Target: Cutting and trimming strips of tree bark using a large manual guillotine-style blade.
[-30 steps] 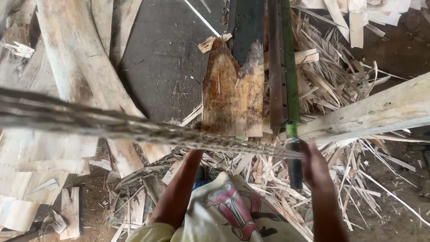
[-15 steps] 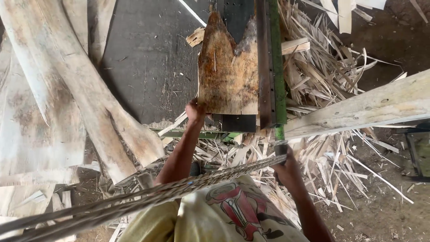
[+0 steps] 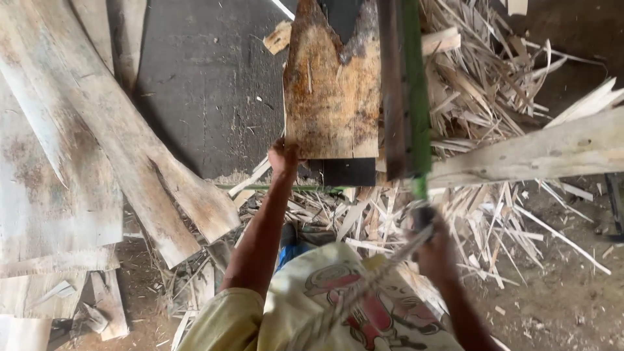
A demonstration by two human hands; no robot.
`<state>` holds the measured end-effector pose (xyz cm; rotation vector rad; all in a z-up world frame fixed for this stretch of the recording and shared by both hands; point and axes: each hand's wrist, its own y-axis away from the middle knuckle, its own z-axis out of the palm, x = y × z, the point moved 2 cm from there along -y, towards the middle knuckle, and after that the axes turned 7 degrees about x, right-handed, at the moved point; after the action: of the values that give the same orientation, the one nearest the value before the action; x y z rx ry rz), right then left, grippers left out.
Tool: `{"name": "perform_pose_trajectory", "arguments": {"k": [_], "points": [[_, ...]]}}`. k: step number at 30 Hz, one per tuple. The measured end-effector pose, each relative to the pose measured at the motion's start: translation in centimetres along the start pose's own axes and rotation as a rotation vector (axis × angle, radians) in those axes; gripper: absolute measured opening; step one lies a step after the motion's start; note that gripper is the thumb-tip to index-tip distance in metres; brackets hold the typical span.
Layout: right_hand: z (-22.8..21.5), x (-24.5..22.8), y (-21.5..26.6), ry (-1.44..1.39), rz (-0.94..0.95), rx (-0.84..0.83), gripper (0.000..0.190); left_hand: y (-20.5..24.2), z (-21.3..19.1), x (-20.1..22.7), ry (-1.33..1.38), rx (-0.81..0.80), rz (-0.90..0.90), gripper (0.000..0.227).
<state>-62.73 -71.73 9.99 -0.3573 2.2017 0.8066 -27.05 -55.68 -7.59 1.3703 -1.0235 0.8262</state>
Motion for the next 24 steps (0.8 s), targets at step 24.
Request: {"name": "perform_pose_trajectory", "arguments": {"k": [24], "points": [[1.8, 4.5, -0.9, 0.136, -0.192, 0.016, 0.039, 5.0, -5.4, 5.5, -0.856, 0.346, 0.327, 0.074]]}}
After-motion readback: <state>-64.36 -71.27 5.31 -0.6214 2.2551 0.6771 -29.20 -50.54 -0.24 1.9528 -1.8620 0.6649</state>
